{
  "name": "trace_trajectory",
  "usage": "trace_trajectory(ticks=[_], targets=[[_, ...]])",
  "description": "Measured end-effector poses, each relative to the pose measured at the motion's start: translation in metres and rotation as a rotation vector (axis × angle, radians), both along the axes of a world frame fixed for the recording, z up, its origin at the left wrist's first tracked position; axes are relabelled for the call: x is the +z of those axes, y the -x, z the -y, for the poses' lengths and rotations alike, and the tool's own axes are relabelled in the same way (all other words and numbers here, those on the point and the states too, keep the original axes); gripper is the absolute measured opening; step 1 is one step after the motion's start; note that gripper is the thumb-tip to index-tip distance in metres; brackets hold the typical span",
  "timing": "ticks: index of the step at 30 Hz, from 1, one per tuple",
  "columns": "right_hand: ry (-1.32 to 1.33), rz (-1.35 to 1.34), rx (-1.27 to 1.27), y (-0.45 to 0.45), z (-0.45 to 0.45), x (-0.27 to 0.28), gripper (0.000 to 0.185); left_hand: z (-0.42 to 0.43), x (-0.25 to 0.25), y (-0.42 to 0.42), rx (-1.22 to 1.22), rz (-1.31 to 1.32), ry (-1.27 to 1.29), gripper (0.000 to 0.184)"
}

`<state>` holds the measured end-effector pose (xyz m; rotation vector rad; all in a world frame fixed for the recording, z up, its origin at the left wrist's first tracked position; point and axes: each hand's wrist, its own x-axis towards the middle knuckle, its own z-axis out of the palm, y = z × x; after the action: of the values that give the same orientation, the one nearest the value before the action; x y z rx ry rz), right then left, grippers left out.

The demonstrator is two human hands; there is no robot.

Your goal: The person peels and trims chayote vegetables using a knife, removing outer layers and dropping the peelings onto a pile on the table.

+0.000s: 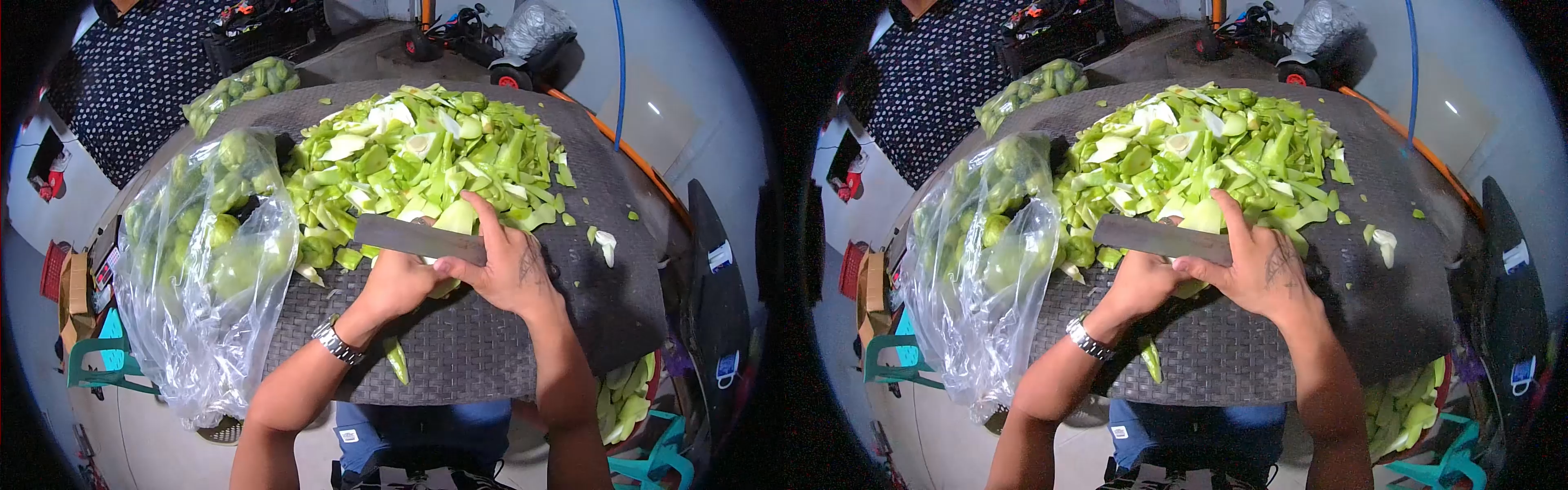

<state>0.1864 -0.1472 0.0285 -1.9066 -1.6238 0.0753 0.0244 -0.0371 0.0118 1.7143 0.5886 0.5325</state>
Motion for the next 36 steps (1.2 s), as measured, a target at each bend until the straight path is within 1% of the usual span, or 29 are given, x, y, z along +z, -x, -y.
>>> trace_trajectory(ticks=[1, 4, 7, 8, 10, 11, 12, 14, 15, 16, 18, 19, 22, 23, 26, 27, 30, 32, 33, 35, 36], targets=[[-0.012, 0.0, 0.005, -0.001, 0.0, -0.002, 0.098, 0.0, -0.001, 0.001, -0.006, -0.003, 0.004, 0.058], [-0.014, -0.071, 0.024, -0.004, -0.001, -0.003, 0.089, -0.001, 0.005, 0.004, -0.035, -0.049, -0.113, 0.056], [-0.066, -0.056, -0.011, -0.002, -0.001, 0.003, 0.07, -0.003, -0.003, 0.001, -0.109, 0.096, -0.124, 0.049], [-0.062, -0.087, -0.025, -0.005, -0.002, 0.001, 0.065, -0.001, -0.002, 0.001, -0.131, 0.005, -0.064, 0.046], [-0.048, -0.15, -0.053, -0.013, -0.005, -0.002, 0.056, 0.011, 0.015, 0.003, -0.176, -0.18, 0.061, 0.039], [-0.052, -0.225, -0.09, -0.016, -0.005, 0.001, 0.051, 0.014, 0.01, 0.001, -0.214, -0.133, -0.041, 0.039], [-0.021, -0.271, -0.097, -0.024, -0.004, 0.002, 0.05, 0.016, 0.009, 0.0, -0.208, -0.093, 0.002, 0.042], [0.127, -0.388, -0.268, -0.036, -0.002, 0.0, 0.049, 0.015, 0.008, -0.003, -0.193, -0.012, 0.087, 0.048], [0.148, -0.355, -0.354, -0.038, -0.003, -0.002, 0.054, 0.008, 0.003, -0.004, -0.176, -0.041, 0.152, 0.055], [0.111, -0.315, -0.395, -0.037, -0.002, -0.006, 0.057, 0.003, 0.002, -0.003, -0.191, 0.02, 0.321, 0.055], [0.028, -0.231, -0.474, -0.038, -0.001, -0.014, 0.063, -0.003, -0.004, -0.006, -0.173, 0.145, 0.43, 0.049], [-0.007, -0.245, -0.468, -0.035, -0.001, -0.01, 0.069, -0.006, 0.0, -0.006, -0.143, 0.11, 0.461, 0.043], [0.122, -0.415, -0.317, -0.033, -0.002, 0.001, 0.07, -0.017, -0.001, -0.003, -0.135, 0.149, 0.441, 0.038], [0.198, -0.597, -0.311, -0.029, 0.001, 0.009, 0.061, -0.019, 0.001, -0.002, -0.13, 0.132, 0.447, 0.041], [0.156, -0.8, 0.153, -0.024, 0.001, -0.009, 0.049, -0.023, 0.01, 0.003, -0.063, 0.156, 0.323, 0.045], [0.298, -0.805, 0.086, -0.016, 0.004, 0.01, 0.039, -0.027, 0.004, 0.003, -0.029, 0.199, 0.379, 0.05], [0.217, -0.9, 0.113, 0.004, 0.004, 0.014, 0.039, -0.022, -0.001, -0.002, 0.037, 0.365, 0.653, 0.042], [0.231, -0.918, 0.127, 0.011, 0.004, 0.012, 0.041, -0.017, -0.007, -0.005, 0.071, 0.47, 0.941, 0.041], [0.249, -0.943, 0.14, 0.014, 0.004, 0.016, 0.042, -0.014, -0.007, -0.006, 0.08, 0.531, 1.006, 0.042], [0.247, -0.903, 0.186, 0.016, 0.004, 0.017, 0.045, -0.015, -0.006, -0.004, 0.099, 0.626, 1.07, 0.04], [0.285, -0.957, 0.162, 0.014, 0.005, 0.018, 0.046, -0.016, -0.006, -0.002, 0.112, 0.672, 1.105, 0.04]])
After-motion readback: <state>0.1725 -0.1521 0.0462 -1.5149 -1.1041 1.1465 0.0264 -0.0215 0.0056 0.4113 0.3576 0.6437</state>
